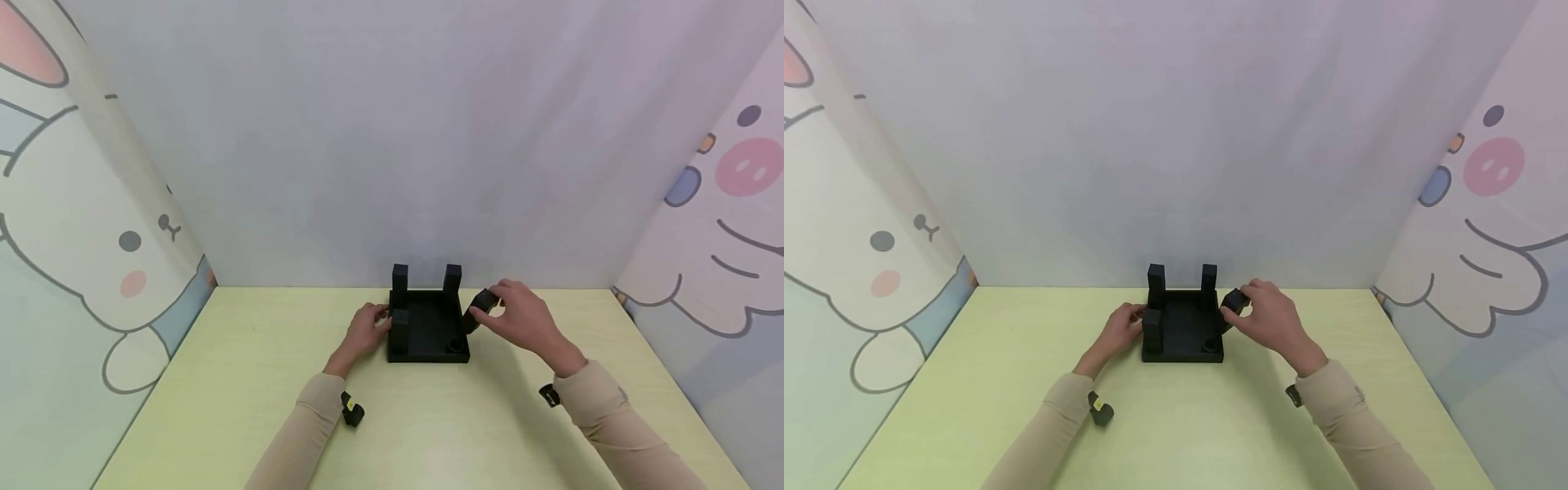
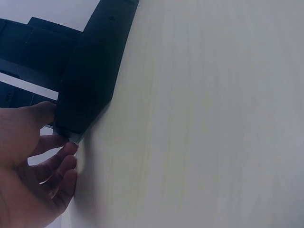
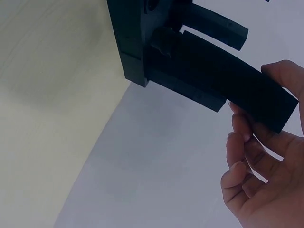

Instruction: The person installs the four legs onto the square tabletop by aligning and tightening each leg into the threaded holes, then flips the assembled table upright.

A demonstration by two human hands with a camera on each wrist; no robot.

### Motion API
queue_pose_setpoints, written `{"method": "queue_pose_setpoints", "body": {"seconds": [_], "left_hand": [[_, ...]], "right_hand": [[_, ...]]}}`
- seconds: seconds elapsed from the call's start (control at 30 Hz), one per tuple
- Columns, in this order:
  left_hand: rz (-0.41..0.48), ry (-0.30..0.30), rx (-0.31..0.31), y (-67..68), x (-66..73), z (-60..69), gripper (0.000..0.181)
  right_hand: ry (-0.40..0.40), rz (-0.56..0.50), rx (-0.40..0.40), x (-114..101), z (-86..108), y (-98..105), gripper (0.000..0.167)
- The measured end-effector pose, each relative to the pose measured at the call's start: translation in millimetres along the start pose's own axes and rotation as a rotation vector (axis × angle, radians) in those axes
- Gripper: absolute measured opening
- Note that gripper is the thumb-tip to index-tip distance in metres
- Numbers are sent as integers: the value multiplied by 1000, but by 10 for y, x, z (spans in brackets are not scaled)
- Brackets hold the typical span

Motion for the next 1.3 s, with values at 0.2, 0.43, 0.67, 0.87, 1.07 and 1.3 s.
{"method": "queue_pose_setpoints", "body": {"seconds": [0.2,0.43,0.67,0.87,1.07,1.3], "left_hand": [[6,-1,1,0,9,-1,39],[6,-7,1,4,1,-4,39],[6,-21,1,10,5,-1,38],[15,-9,2,9,-7,10,38],[20,-2,1,10,-21,13,38],[12,4,-2,18,-9,7,39]], "right_hand": [[74,-2,-47,-128,12,-3,28],[99,11,-110,-185,-15,-40,30],[115,9,-118,-202,-42,-61,32],[123,22,-140,-240,-35,-105,33],[104,44,-163,-250,-22,-211,33],[84,68,-86,-240,10,-320,34]]}}
Point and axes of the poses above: each hand's wrist, its own z-axis away from the middle knuckle, its own y-axis out of the back of the hand, x = y × z, the point moved 2 cm from there along -z, towards the middle knuckle, and after that the axes turned 7 degrees about x, right-handed, at the moved point
